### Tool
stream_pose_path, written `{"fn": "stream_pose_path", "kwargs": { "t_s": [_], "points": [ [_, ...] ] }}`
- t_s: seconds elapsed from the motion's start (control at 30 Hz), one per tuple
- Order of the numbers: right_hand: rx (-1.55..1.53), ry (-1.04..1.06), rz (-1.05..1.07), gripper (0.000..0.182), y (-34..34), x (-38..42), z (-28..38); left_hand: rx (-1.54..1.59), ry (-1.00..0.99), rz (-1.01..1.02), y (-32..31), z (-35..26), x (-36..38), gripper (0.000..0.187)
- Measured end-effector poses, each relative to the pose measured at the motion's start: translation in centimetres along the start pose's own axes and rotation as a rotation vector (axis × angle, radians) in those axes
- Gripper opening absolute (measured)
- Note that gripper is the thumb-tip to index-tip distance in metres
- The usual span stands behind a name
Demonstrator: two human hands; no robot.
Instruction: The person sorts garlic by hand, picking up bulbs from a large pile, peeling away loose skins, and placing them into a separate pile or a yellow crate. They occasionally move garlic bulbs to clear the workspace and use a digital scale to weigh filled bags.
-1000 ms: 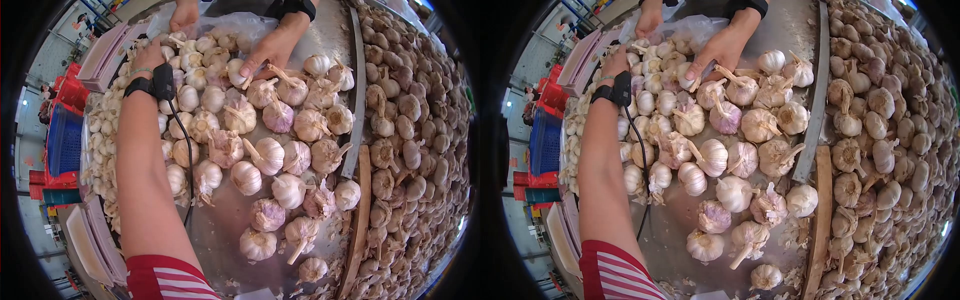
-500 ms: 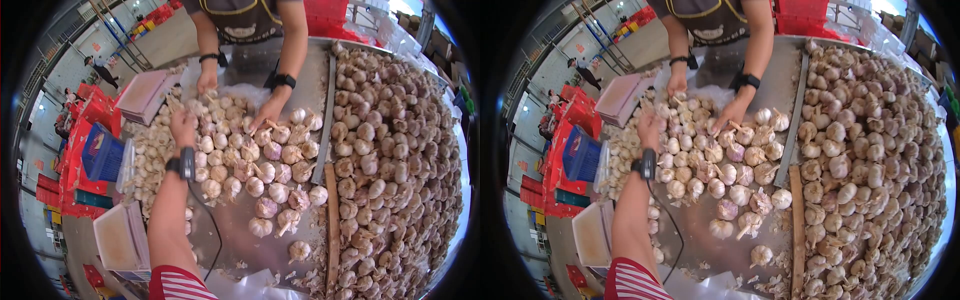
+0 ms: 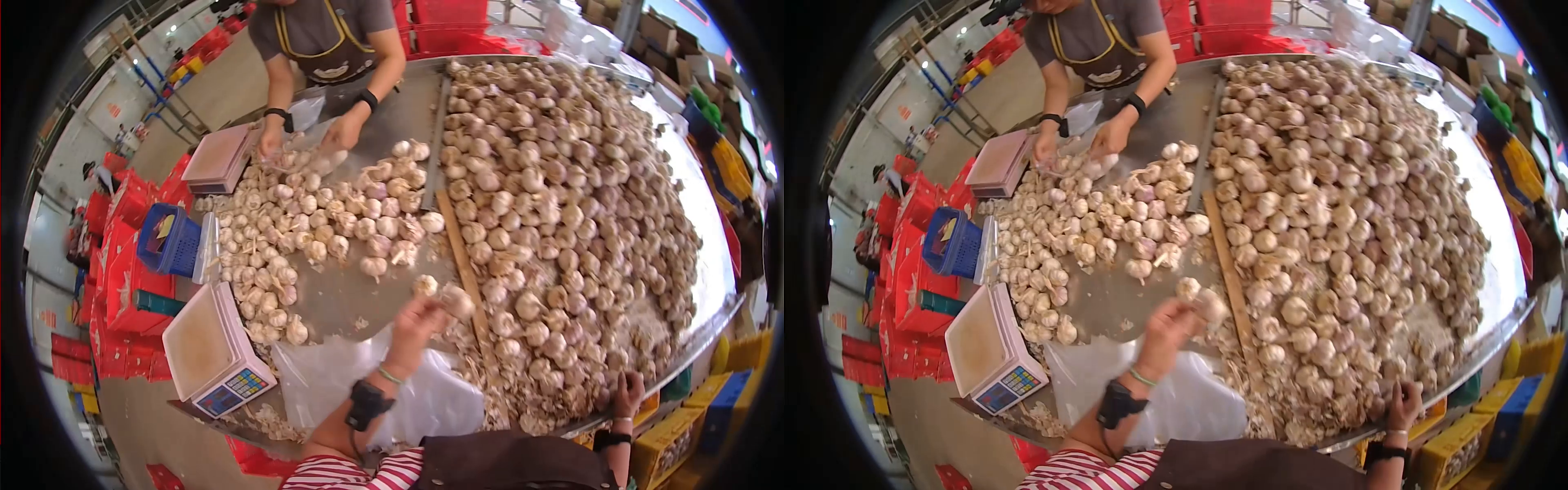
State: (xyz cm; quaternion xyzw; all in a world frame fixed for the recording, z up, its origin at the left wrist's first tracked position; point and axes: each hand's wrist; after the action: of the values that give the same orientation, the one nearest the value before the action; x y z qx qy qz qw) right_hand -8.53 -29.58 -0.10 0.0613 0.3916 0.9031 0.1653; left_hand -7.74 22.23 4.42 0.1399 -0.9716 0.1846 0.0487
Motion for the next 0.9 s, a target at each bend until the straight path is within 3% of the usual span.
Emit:
{"fn": "stream_pose_path", "kwargs": {
  "t_s": [0.07,0.13,0.17,0.27,0.3,0.37,0.4,0.47,0.5,0.57,0.6,0.63,0.7,0.77,0.8,0.87,0.9],
  "points": [
    [-0.133,0.020,-0.030,0.010,0.0,0.5,-0.1,0.081,0.062,0.171,-6.3,1.8,2.7,0.019],
    [-0.189,0.185,-0.048,0.004,-0.2,1.3,1.1,0.022,0.212,0.397,-11.1,3.6,4.8,0.017],
    [-0.210,0.205,0.024,0.008,-0.3,2.0,1.9,0.107,0.227,0.473,-13.4,4.9,5.8,0.015],
    [-0.844,0.068,0.478,0.040,-0.9,6.3,8.7,0.122,0.300,0.658,-18.6,5.3,8.5,0.012],
    [-0.532,0.290,0.500,0.045,-1.4,6.1,7.3,0.085,0.288,0.686,-19.7,5.7,9.1,0.012],
    [-0.903,-0.152,0.654,0.045,0.7,8.5,11.2,-0.040,0.271,0.724,-21.9,5.4,10.3,0.012],
    [-1.017,-0.152,0.678,0.044,0.6,8.3,9.9,-0.047,0.254,0.773,-22.5,5.8,10.4,0.013],
    [-0.888,-0.077,0.603,0.040,1.3,7.4,5.8,-0.069,0.280,0.819,-23.6,6.0,10.8,0.021],
    [-0.982,-0.126,0.591,0.041,2.7,6.9,4.2,-0.100,0.274,0.792,-23.8,6.8,10.9,0.024],
    [-1.105,-0.107,0.496,0.042,5.0,5.3,0.2,-0.573,0.010,0.807,-24.5,8.7,10.0,0.035],
    [-1.144,-0.226,0.390,0.042,7.2,4.7,-0.6,-0.884,-0.173,0.847,-24.8,9.1,9.4,0.043],
    [-1.089,-0.232,0.302,0.041,9.2,3.8,-2.9,-0.888,-0.178,0.856,-25.0,10.6,8.9,0.043],
    [-0.872,-0.338,0.103,0.038,13.1,2.6,-7.5,-1.402,-0.681,0.874,-25.4,13.7,8.2,0.061],
    [-0.743,-0.450,-0.012,0.038,14.9,1.2,-16.0,-1.435,-0.589,0.895,-27.3,14.6,8.4,0.065],
    [-0.248,-0.481,-0.020,0.046,16.5,0.3,-19.7,-1.467,-0.493,0.903,-28.3,15.0,8.4,0.068],
    [0.425,-0.378,-0.110,0.062,18.5,-1.1,-23.2,-1.565,-0.340,0.871,-30.3,15.4,7.9,0.073],
    [0.362,-0.321,-0.118,0.070,19.7,-2.8,-23.7,-1.610,-0.323,0.821,-31.1,15.6,7.6,0.074]
  ]
}}
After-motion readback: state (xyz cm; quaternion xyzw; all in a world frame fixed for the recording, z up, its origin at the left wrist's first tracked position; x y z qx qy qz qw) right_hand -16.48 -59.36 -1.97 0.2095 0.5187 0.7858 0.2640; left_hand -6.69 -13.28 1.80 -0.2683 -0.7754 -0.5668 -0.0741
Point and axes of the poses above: each hand's wrist, its own x-axis away from the middle knuckle, its own y-axis out of the back of the hand, z = x × y, and after that the axes turned 7 degrees about -y, right-handed
